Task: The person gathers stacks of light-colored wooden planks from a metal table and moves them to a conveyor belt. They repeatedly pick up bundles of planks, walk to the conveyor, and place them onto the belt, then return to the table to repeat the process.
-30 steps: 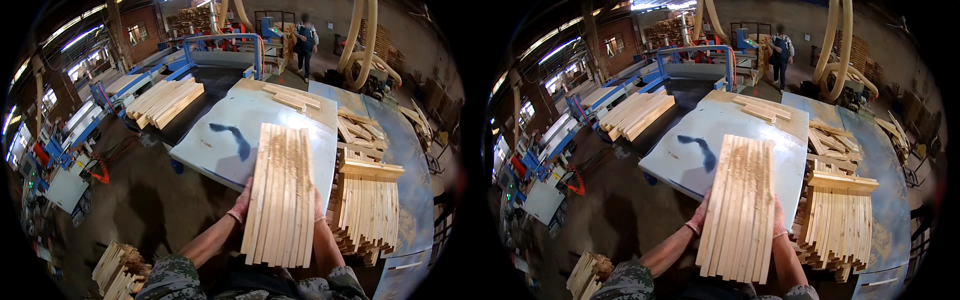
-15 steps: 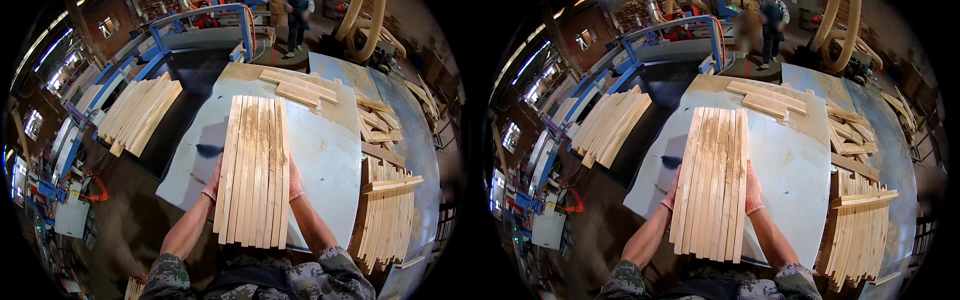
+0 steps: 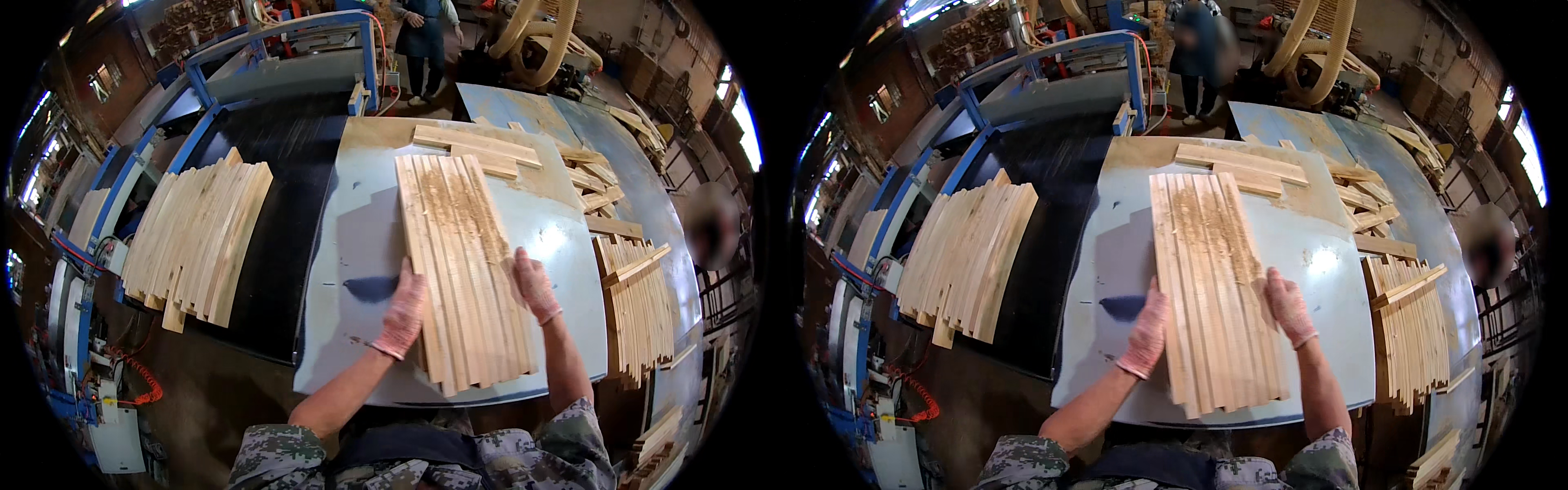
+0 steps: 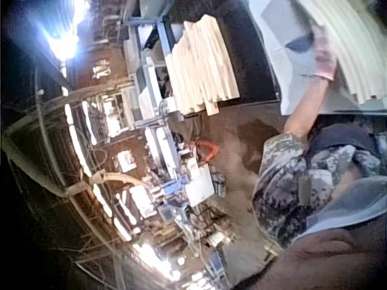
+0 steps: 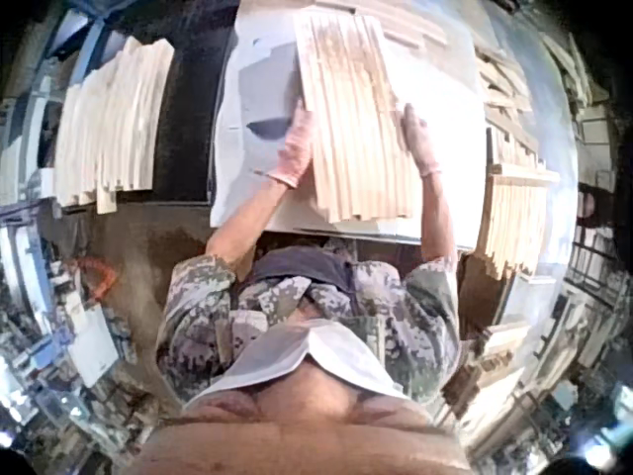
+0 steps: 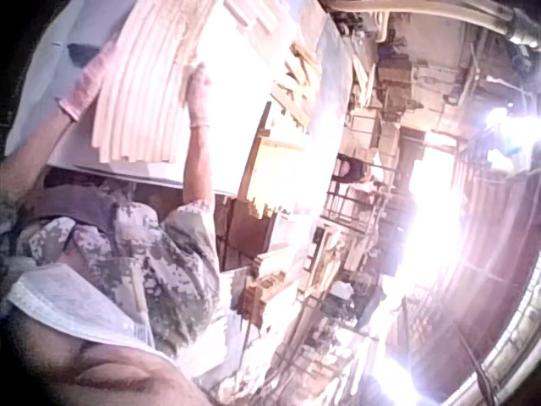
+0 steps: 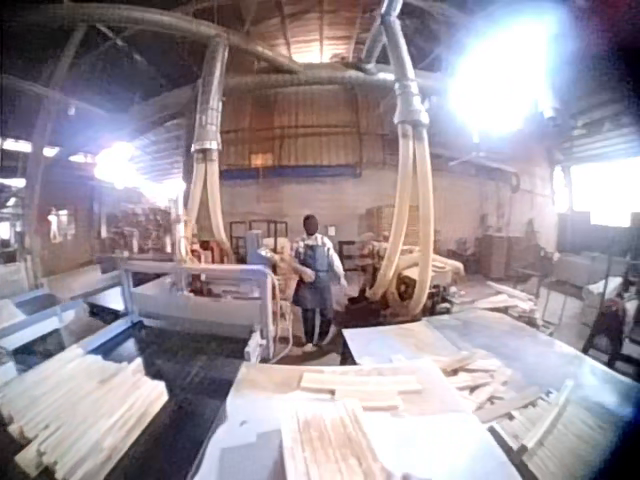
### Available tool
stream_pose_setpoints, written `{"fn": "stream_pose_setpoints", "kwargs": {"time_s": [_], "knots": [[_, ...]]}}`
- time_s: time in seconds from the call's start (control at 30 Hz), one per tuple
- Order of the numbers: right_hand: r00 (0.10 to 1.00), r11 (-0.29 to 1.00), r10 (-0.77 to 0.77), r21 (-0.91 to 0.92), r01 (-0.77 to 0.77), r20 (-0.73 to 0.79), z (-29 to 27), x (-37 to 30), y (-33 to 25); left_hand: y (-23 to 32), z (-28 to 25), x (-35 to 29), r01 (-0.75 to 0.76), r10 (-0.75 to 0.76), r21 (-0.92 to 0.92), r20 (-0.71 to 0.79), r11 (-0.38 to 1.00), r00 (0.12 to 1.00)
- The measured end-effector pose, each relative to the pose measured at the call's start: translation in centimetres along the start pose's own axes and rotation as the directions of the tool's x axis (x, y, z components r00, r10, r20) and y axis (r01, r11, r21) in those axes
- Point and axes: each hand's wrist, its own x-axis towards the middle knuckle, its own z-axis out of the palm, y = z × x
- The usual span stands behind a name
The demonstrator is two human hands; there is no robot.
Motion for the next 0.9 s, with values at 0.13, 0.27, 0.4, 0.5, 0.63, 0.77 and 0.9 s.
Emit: {"fn": "stream_pose_setpoints", "kwargs": {"time_s": [0.13, 0.27, 0.4, 0.5, 0.63, 0.77, 0.9], "knots": [[0.983, 0.923, -0.182, -0.342, 0.178, 0.021, 1.9, -2.9, -3.3, 0.1, 1.2, -0.9, 0.03, -0.03, 0.079, 0.01, 0.996, 0.999], [0.997, 0.888, -0.068, -0.457, 0.044, -0.037, 2.9, -3.5, -5.3, 2.0, 1.9, -1.1, 0.022, -0.018, 0.192, -0.021, 0.981, 1.0], [0.988, 0.927, -0.127, -0.365, 0.085, -0.092, 3.1, -3.4, -3.9, 1.9, 1.2, -0.6, 0.052, -0.052, 0.06, -0.007, 0.997, 0.999], [0.988, 0.962, -0.153, -0.234, 0.145, -0.018, 4.8, -5.3, -6.7, 3.6, -0.7, -1.3, 0.102, -0.102, 0.014, 0.018, 0.995, 0.995], [0.977, 0.973, -0.213, -0.095, 0.212, -0.003, 8.4, -7.7, -9.7, 6.4, -4.9, -1.1, -0.101, 0.104, -0.065, 0.04, 0.993, 0.994], [0.953, 0.886, -0.304, -0.371, 0.279, -0.009, 15.1, -10.0, -14.4, 10.7, -12.3, -1.1, -0.044, 0.092, -0.284, 0.16, 0.958, 0.983], [0.966, 0.866, -0.23, -0.43, 0.257, 0.114, 22.6, -9.8, -16.2, 9.6, -20.7, -0.4, -0.041, 0.079, -0.268, 0.134, 0.962, 0.988]]}}
